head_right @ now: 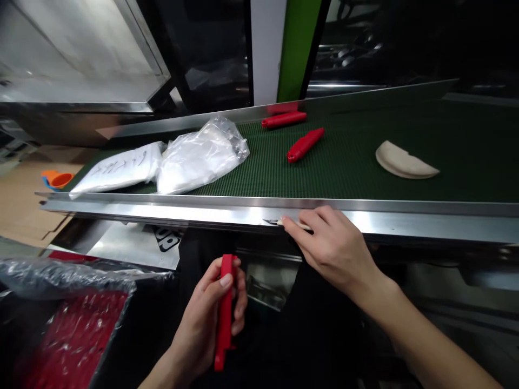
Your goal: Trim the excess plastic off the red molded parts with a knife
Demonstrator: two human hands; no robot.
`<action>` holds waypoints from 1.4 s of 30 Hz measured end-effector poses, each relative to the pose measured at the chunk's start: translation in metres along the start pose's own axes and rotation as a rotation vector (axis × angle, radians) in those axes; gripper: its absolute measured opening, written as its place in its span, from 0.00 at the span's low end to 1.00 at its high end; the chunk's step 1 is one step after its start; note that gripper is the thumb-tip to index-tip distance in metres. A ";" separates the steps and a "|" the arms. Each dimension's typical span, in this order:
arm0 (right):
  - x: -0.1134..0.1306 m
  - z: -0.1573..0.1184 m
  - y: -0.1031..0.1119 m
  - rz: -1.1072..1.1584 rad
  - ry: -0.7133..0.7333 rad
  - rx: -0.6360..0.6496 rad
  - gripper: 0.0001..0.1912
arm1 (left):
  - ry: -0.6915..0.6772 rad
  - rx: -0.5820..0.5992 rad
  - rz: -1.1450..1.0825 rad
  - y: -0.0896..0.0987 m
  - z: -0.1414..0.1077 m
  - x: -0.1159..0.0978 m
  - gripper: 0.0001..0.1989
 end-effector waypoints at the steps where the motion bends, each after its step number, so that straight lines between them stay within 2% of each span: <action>1: 0.004 0.000 0.001 0.015 0.019 -0.008 0.15 | 0.000 -0.001 -0.013 -0.002 -0.001 0.000 0.10; 3: 0.014 0.001 0.006 0.090 0.009 -0.051 0.13 | 0.003 -0.002 -0.039 -0.005 -0.002 0.001 0.09; 6: 0.024 0.001 0.016 0.390 -0.189 -0.114 0.10 | -0.002 -0.006 -0.078 -0.006 -0.006 0.003 0.11; 8: 0.030 0.000 0.013 0.628 -0.357 -0.054 0.11 | 0.001 -0.007 -0.107 -0.006 -0.009 0.004 0.13; 9: 0.034 -0.001 0.012 0.713 -0.393 -0.001 0.13 | 0.004 -0.009 -0.117 -0.006 -0.010 0.004 0.14; 11: 0.044 0.001 0.012 0.809 -0.365 0.066 0.18 | 0.015 -0.014 -0.125 -0.007 -0.013 0.003 0.14; 14: 0.052 0.004 0.018 0.773 -0.223 0.060 0.24 | 0.027 -0.024 -0.117 -0.008 -0.017 0.000 0.14; 19: 0.060 0.008 0.028 0.609 -0.118 0.009 0.22 | 0.005 -0.044 -0.115 -0.012 -0.023 -0.004 0.13; 23: 0.065 0.008 0.032 0.590 -0.139 -0.033 0.22 | -0.022 -0.031 -0.141 -0.013 -0.025 -0.004 0.11; 38: 0.072 0.010 0.037 0.542 -0.101 -0.022 0.18 | -0.027 0.030 -0.180 -0.015 -0.030 -0.007 0.11; 42: 0.072 0.009 0.037 0.539 -0.094 -0.025 0.18 | -0.024 0.007 -0.161 -0.015 -0.030 -0.007 0.11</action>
Point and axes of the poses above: each hand's wrist, its own z-axis towards the middle knuckle, its own y-axis out of the back of the hand, x = y × z, the point moved 6 cm from there along z, towards the middle knuckle, and after that the axes turned 2 degrees about z, right-handed, at the moved point
